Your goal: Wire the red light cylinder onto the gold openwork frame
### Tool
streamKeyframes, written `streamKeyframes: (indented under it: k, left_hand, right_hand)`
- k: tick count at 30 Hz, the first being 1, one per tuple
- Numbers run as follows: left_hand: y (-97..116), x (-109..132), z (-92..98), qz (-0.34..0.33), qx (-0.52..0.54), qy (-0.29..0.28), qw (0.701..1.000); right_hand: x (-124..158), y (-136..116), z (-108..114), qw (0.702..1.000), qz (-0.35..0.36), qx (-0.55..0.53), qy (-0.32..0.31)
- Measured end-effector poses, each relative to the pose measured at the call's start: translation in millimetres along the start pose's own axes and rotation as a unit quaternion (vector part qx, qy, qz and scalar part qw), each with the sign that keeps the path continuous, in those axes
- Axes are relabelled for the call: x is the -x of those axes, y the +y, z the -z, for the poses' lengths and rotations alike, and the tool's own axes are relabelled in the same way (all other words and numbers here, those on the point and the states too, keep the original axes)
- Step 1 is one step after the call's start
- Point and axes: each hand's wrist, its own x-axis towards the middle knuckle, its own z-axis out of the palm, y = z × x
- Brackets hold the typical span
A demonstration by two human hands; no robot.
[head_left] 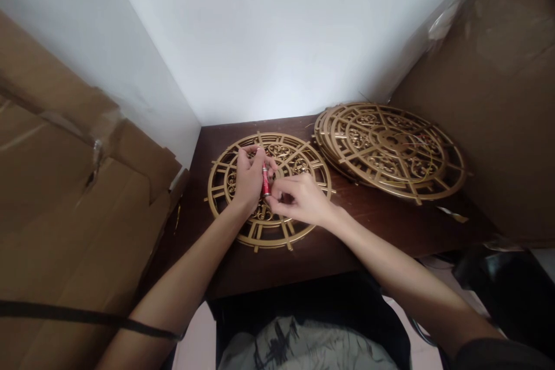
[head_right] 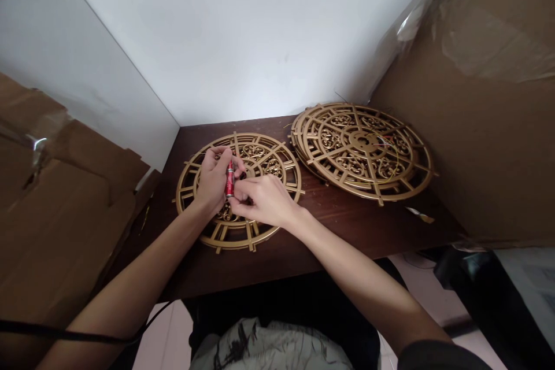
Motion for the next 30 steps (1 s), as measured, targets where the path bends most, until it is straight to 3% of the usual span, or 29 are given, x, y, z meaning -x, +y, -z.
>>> streamKeyframes:
  k: [9,16,30]
  left_hand:
    - [-4,0,0.3,-0.020,-0.014,-0.002,1.000]
    - [2,1,-1.1,0.008,0.006,0.007,1.000]
    - [8,-2,1.7,0.046,0.042,0.006,0.998]
  right_hand:
    - [1,-2,-5,0.999,-0.036,0.016,0.026]
    - [-2,4,4,0.998,0.026,-0.045,-0.028]
    - [-2,4,7,0.993,0.040,-0.108,-0.016]
